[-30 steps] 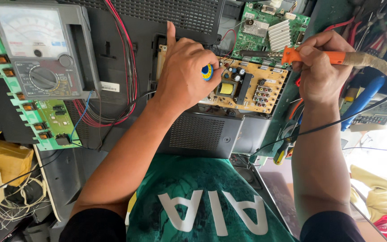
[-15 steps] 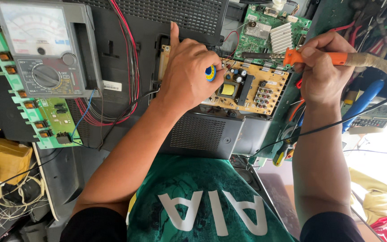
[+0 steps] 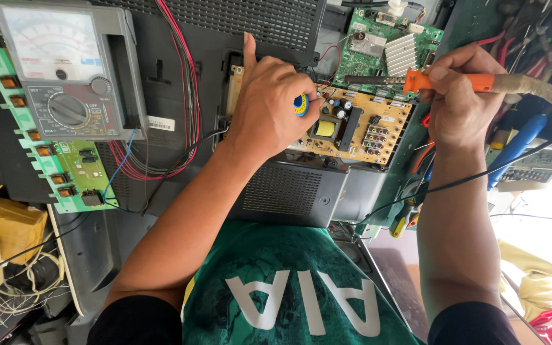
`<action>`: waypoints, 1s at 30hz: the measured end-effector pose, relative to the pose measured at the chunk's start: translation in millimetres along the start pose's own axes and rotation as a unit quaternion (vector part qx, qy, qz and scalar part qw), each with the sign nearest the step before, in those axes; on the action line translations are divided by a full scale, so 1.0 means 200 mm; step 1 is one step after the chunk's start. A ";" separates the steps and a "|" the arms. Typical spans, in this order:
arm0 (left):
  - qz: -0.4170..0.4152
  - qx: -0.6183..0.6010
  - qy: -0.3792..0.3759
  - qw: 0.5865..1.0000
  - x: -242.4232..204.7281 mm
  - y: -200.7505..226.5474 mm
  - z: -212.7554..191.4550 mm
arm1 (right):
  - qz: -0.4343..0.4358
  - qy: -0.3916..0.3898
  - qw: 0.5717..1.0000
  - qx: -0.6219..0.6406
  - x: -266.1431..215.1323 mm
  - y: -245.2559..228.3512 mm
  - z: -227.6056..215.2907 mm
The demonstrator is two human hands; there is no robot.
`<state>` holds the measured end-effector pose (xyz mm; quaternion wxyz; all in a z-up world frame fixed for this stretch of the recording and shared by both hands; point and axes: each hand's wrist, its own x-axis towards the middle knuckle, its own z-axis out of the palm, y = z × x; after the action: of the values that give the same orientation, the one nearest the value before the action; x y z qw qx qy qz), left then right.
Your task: The person works on a disassembled television, handling a green circuit board and a power supply unit. They use a multimeter to test components on the power supply board and then use a soldering iron to work on the circuit board.
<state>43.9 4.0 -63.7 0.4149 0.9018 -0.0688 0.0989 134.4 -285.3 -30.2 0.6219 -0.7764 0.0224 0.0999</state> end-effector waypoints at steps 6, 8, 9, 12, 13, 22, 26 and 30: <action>-0.002 0.003 -0.007 1.000 0.00 0.01 -0.01 | -0.005 -0.002 1.000 -0.002 0.00 0.01 0.00; -0.001 0.005 -0.003 1.000 0.00 0.00 0.00 | -0.006 0.001 1.000 -0.004 0.00 0.00 0.01; 0.000 0.005 0.002 1.000 0.00 0.00 0.01 | -0.006 0.004 1.000 -0.007 0.00 0.00 0.01; -0.005 0.005 -0.004 1.000 0.00 0.01 0.00 | -0.011 -0.001 1.000 -0.002 0.00 0.00 0.01; -0.005 0.005 -0.004 1.000 0.00 0.00 0.01 | -0.011 -0.001 1.000 -0.002 0.00 0.00 0.01; -0.005 0.015 -0.003 1.000 0.00 0.00 0.02 | -0.008 0.003 1.000 0.005 -0.01 -0.01 0.01; -0.004 0.019 0.000 1.000 0.00 0.01 0.02 | -0.009 0.003 1.000 -0.005 0.00 0.00 0.01; -0.007 -0.001 0.004 1.000 0.01 0.02 0.00 | -0.001 0.000 1.000 -0.008 -0.01 -0.02 0.01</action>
<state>44.2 1.7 -60.0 0.4171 0.9013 -0.0610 0.1000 133.3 -282.3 -25.8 0.6154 -0.7816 0.0205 0.0998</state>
